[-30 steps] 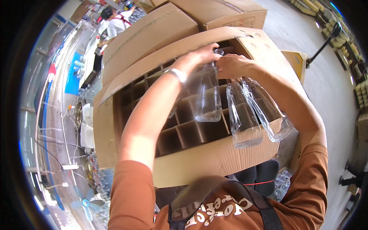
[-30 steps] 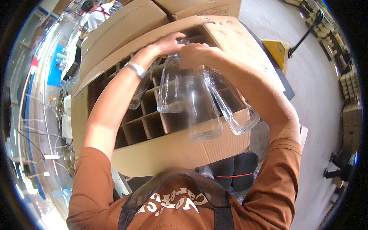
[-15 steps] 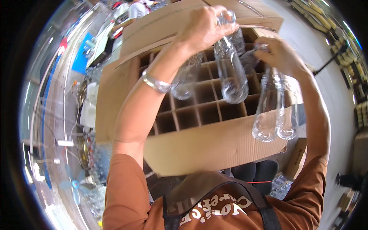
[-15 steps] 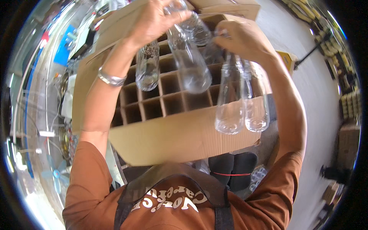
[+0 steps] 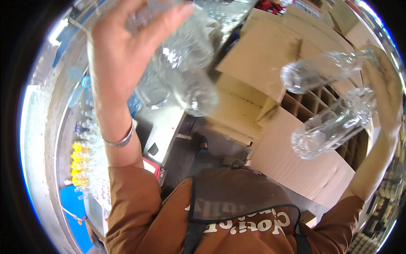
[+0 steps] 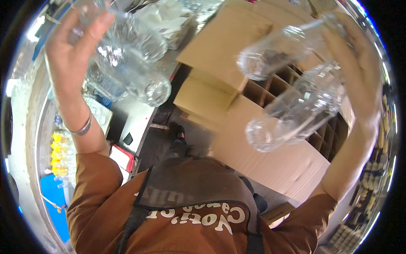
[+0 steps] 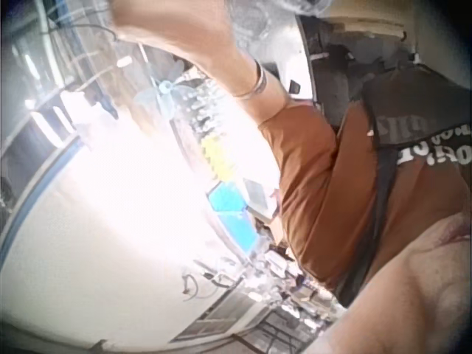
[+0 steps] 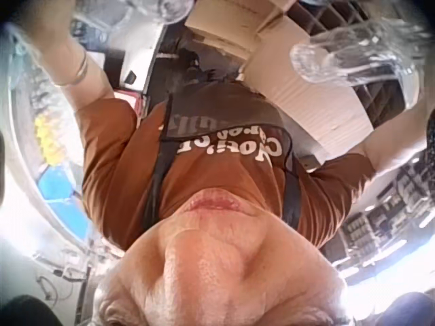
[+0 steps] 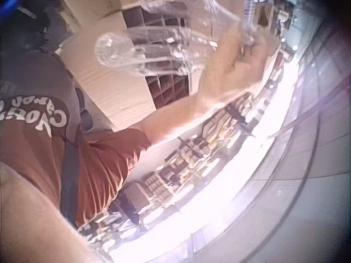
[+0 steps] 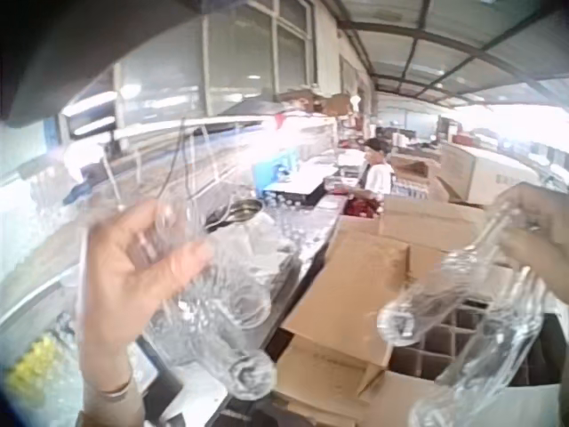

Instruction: The person places clear plastic bottles into a cardboard box with internal dividers, then closes and seals the box with tape. The person repeats this process with additional bottles and boxes.

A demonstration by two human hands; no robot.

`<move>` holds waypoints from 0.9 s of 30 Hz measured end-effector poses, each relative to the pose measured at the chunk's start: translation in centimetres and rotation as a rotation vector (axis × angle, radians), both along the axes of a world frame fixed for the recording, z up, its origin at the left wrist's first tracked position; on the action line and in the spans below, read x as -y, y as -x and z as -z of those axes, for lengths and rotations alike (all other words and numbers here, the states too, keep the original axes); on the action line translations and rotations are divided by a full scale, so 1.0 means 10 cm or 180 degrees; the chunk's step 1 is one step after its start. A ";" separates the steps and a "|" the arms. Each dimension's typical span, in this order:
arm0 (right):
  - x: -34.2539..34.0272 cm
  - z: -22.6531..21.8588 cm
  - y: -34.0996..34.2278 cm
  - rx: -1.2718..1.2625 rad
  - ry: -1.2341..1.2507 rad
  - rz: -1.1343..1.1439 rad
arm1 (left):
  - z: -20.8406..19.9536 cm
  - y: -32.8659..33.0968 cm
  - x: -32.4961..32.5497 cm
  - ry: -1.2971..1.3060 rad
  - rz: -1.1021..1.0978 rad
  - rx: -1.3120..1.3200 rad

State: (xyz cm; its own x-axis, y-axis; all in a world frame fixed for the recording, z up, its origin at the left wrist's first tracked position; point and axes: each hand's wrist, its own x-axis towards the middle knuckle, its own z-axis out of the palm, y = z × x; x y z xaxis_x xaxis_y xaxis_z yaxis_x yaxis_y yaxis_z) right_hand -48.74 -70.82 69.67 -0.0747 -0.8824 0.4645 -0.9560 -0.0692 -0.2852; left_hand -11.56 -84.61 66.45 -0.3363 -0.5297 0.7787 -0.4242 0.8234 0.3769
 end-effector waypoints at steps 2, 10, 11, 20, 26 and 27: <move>0.51 0.11 -0.58 0.0454 -0.0245 -0.0671 | 0.40 -0.60 0.16 -0.0262 -0.0374 -0.0019; 2.43 1.58 -2.94 -0.0015 -0.1056 -0.1561 | 2.55 -2.47 0.72 -0.1257 -0.2052 0.0014; 2.62 1.87 -3.17 -0.0049 -0.1004 -0.1727 | 2.83 -2.61 0.76 -0.1408 -0.2206 -0.0124; 3.65 3.76 -4.27 -0.0249 -0.1694 -0.2051 | 4.13 -2.78 1.50 -0.1787 -0.2384 0.0121; 4.07 4.22 -4.63 -0.0237 -0.1609 -0.2155 | 4.37 -2.77 2.11 -0.2137 -0.2152 0.0314; 4.12 4.28 -4.65 -0.0238 -0.1591 -0.2162 | 4.42 -2.78 2.19 -0.2135 -0.2136 0.0374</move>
State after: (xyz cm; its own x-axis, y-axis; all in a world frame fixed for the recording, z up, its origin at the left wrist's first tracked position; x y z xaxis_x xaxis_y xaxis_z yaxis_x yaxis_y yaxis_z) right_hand -2.26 -112.06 26.89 0.5614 -0.8275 -0.0098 -0.7700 -0.5180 -0.3726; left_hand 16.22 -106.48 22.29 0.1431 -0.9642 0.2234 -0.7944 0.0227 0.6069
